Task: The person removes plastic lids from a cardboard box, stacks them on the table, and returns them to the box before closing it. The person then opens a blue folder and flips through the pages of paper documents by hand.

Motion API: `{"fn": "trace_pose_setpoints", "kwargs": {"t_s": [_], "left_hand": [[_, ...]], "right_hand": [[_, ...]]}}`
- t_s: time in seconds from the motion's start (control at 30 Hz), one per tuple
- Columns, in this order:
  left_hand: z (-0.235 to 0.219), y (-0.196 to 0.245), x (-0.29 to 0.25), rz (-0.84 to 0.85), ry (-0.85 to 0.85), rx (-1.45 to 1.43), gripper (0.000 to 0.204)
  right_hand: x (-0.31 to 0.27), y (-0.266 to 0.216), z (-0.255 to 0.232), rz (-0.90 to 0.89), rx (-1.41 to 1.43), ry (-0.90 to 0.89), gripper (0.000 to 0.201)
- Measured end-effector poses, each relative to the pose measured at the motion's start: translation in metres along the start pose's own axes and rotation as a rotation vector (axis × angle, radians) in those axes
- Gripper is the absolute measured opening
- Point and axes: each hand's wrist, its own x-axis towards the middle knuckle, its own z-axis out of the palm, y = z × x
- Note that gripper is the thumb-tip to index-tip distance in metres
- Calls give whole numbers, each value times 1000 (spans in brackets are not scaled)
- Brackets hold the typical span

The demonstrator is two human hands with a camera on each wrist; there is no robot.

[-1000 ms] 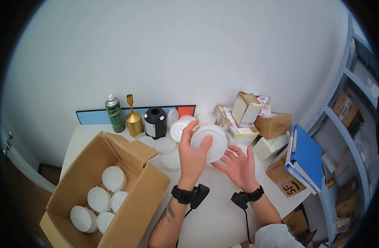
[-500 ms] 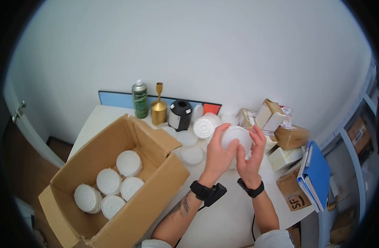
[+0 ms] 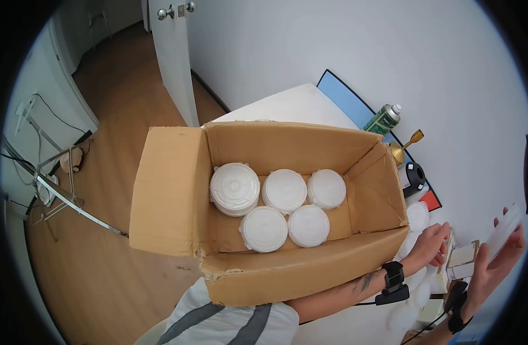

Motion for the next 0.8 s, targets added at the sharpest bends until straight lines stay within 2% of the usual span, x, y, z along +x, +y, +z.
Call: {"fn": "trace_pose_setpoints", "kwargs": {"t_s": [0.03,0.07,0.13,0.17,0.2,0.23,0.27,0.33,0.47,0.53,0.8], "left_hand": [[-2,4,0,-16,-23,75,50],[-1,-20,23,-18,-24,77,50],[5,-77,70,471,135,262,35],[4,0,1,475,132,265,35],[3,25,-19,489,142,287,34],[-2,-19,25,508,153,308,34],[-8,-29,38,528,168,326,33],[-23,-36,53,567,204,362,32],[-51,-40,66,615,272,434,29],[-61,-32,61,626,305,468,28],[-88,2,25,680,391,601,23]], "right_hand": [[24,-20,7,-84,104,-138,77],[44,-48,22,-169,207,-272,84],[55,-109,103,-142,528,-231,82],[60,-126,132,-184,481,-359,77],[62,-139,156,-227,433,-489,71],[61,-154,179,-178,484,-633,69],[57,-164,200,-129,534,-781,66],[39,-166,237,-244,623,-862,63],[8,-169,266,-366,628,-934,63],[-9,-163,279,-426,528,-991,67],[-23,-163,279,-383,557,-1123,65]]}}
